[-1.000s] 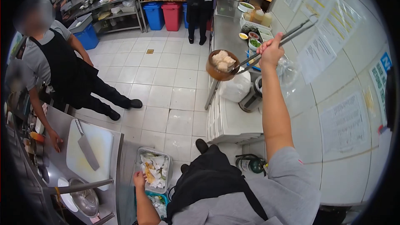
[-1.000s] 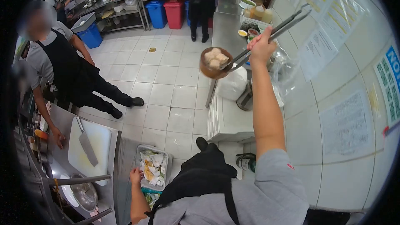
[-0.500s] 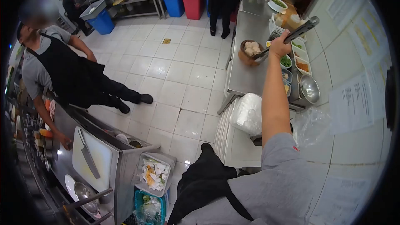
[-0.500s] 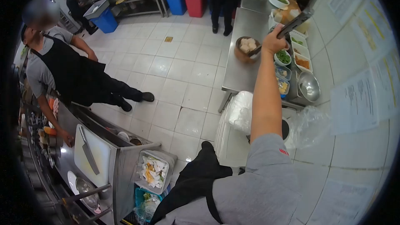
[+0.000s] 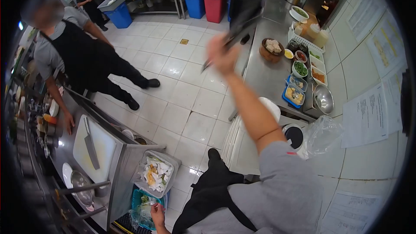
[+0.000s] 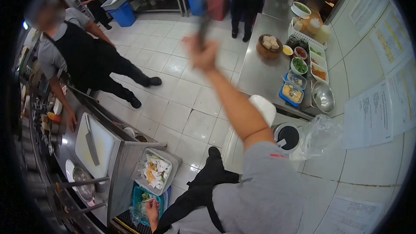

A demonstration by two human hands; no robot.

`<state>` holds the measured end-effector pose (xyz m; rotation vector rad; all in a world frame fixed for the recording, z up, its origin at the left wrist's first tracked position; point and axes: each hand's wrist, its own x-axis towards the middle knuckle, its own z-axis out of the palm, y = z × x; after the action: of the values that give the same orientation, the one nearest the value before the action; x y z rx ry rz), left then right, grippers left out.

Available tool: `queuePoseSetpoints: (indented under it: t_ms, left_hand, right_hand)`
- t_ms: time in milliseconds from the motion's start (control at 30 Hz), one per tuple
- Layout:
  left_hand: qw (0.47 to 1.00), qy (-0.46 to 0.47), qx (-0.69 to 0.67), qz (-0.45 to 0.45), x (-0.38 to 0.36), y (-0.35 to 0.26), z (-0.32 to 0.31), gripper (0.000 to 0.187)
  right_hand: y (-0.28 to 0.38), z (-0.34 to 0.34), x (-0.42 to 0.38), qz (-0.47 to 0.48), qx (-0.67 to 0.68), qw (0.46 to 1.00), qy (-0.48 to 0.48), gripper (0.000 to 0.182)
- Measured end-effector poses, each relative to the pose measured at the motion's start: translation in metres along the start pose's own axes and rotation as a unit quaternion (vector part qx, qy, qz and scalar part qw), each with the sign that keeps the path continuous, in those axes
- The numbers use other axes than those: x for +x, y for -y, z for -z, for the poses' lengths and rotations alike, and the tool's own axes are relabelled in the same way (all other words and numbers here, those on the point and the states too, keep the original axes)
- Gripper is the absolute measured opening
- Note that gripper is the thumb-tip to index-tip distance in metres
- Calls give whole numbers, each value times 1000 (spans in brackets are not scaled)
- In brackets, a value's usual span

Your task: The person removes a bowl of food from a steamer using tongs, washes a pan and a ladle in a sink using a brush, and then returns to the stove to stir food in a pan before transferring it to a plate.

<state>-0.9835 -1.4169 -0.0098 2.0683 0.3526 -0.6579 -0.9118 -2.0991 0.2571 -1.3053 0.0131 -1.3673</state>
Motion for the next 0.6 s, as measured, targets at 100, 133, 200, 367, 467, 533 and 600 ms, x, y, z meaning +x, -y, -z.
queuePoseSetpoints:
  t_ms: [100, 133, 200, 367, 467, 533, 600]
  left_hand:
    - [999, -9, -37, 27, -37, 50, 4, 25]
    - [998, -20, -47, 29, -56, 70, 9, 25]
    - [992, -36, -106, 53, -103, 115, 24, 25]
    - [935, -145, -309, 94, -224, 206, 55, 31]
    - [866, -177, -463, 65, -309, 240, 64, 33]
    - [808, -198, -550, 68, -361, 237, 71, 28]
    - [844, -256, -471, -16, -394, 249, 64, 28]
  right_hand:
    - [-8, -124, -177, -21, -20, 973, 228, 53]
    - [13, -156, -241, -85, -15, 938, 335, 55]
    - [73, -202, -366, -218, 79, 843, 486, 45]
    - [199, -253, -571, -128, 193, 605, 762, 52]
    - [254, -267, -649, -18, 187, 437, 880, 55]
    - [283, -279, -674, 45, 205, 350, 913, 57]
    - [292, -287, -708, 136, 220, 296, 919, 56]
